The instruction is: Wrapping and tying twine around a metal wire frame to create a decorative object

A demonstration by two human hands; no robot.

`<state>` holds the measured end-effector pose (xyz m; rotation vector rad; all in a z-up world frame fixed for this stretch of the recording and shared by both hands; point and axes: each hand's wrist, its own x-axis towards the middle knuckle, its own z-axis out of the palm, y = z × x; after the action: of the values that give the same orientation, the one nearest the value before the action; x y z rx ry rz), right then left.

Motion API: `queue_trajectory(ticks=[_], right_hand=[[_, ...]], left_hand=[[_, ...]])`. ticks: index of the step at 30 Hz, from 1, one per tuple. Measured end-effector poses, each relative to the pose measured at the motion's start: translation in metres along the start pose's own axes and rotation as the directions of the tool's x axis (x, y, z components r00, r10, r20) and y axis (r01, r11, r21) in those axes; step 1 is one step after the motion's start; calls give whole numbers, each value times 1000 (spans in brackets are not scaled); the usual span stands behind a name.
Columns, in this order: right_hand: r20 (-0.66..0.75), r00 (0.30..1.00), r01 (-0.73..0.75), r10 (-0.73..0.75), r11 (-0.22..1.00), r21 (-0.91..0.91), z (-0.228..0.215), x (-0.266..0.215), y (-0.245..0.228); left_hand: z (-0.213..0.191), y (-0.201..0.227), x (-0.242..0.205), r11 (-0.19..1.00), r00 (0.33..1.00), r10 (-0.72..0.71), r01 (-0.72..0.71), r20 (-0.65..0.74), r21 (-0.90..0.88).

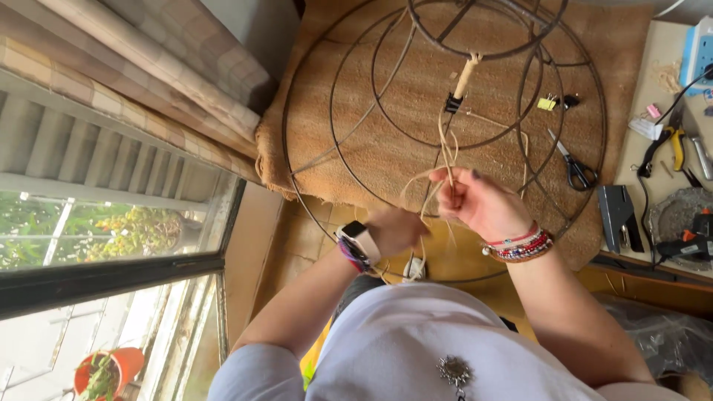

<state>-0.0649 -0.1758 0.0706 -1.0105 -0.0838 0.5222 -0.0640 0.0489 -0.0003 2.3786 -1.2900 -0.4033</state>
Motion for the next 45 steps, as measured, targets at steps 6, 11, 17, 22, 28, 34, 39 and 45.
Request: queue_trajectory(ticks=[6,11,17,22,28,34,39,45], right_hand=[[-25,926,-152,377,311,-938,-16,-14,56],[85,995,1,44,881,-474,9,-1,12],[-6,991,100,-132,784,-612,-18,-2,56],[-110,983,-48,-150,365,-930,-13,-2,85],[-160,933,-25,-321,387,-922,-5,25,30],[-30,776,74,-630,139,-988,-48,66,-37],[-67,845,143,-530,346,-927,-55,80,-64],[-191,786,84,-587,408,-909,-79,78,-55]], left_hand=[[-80,32,19,-240,934,-354,-132,-39,-962],[-31,11,8,653,958,-270,255,96,-713],[-11,-5,3,692,964,-243,248,105,-678],[-28,-18,-16,-170,985,-156,-106,-79,-980],[5,-55,-8,859,849,-492,438,194,264],[-88,-26,61,920,783,-355,195,-511,-341],[-95,-40,108,686,831,-473,139,-293,-714],[-123,-28,115,867,773,-495,410,-396,-284]])
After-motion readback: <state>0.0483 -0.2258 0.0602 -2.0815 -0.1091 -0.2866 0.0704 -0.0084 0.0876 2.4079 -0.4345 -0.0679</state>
